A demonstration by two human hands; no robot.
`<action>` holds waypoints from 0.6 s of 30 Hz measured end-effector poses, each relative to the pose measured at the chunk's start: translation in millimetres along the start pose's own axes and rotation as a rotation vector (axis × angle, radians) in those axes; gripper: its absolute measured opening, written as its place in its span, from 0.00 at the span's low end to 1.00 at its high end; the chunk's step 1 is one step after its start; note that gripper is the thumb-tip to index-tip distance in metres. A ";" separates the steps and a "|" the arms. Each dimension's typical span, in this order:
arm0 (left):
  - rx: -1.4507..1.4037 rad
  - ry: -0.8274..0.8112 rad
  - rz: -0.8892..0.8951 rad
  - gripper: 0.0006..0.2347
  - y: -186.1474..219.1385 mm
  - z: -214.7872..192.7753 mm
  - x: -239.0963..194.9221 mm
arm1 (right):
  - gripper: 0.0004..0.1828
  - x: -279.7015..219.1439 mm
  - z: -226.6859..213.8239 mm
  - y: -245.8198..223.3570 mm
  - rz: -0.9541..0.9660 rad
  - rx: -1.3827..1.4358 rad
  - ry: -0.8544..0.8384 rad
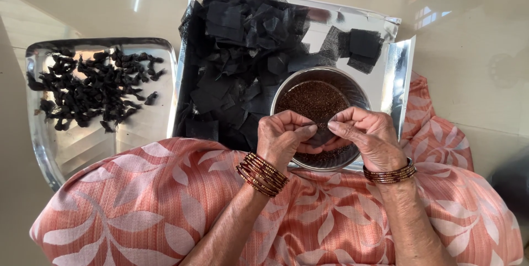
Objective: Preparing small sachets by placing seeds inside black mesh squares and folding them.
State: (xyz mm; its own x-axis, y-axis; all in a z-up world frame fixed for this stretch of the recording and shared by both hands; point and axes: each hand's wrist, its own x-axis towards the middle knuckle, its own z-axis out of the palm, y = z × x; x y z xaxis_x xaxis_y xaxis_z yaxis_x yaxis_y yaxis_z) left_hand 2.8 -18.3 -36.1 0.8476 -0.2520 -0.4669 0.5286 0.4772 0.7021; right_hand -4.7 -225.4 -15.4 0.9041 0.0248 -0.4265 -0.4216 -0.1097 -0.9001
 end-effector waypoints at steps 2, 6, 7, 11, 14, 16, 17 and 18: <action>-0.011 0.013 0.012 0.01 -2.8 -2.1 2.1 | 0.11 0.8 -0.9 -0.3 0.005 0.053 -0.017; -0.032 -0.022 0.072 0.02 -7.2 -2.5 2.6 | 0.13 -0.9 -7.4 -2.0 0.040 0.183 -0.058; -0.031 -0.023 0.072 0.02 -6.6 -2.5 2.3 | 0.13 -0.7 -7.7 -1.8 0.040 0.183 -0.057; -0.006 -0.016 0.093 0.01 -7.5 -2.9 3.0 | 0.11 1.0 -8.6 2.4 0.032 0.147 -0.055; -0.005 -0.029 0.079 0.01 -6.6 -2.8 3.6 | 0.10 1.0 -5.9 2.1 0.003 0.077 -0.033; 0.003 -0.032 0.055 0.01 -6.9 -3.6 3.8 | 0.10 1.0 -2.9 0.6 -0.007 0.047 -0.024; -0.039 -0.052 0.044 0.02 -8.8 -3.9 4.1 | 0.10 0.7 -2.2 0.1 -0.002 0.057 -0.027; -0.080 -0.072 0.032 0.03 -10.6 -4.1 4.5 | 0.10 0.5 -1.5 -0.4 0.003 0.067 -0.030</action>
State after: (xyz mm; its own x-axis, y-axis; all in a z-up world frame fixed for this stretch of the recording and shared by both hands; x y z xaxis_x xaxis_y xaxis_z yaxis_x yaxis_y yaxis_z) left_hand 0.8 -21.0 -47.8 0.8667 -0.2937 -0.4031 0.4981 0.5512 0.6694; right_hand -4.0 -226.8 -15.1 0.9009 0.0545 -0.4306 -0.4287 -0.0427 -0.9024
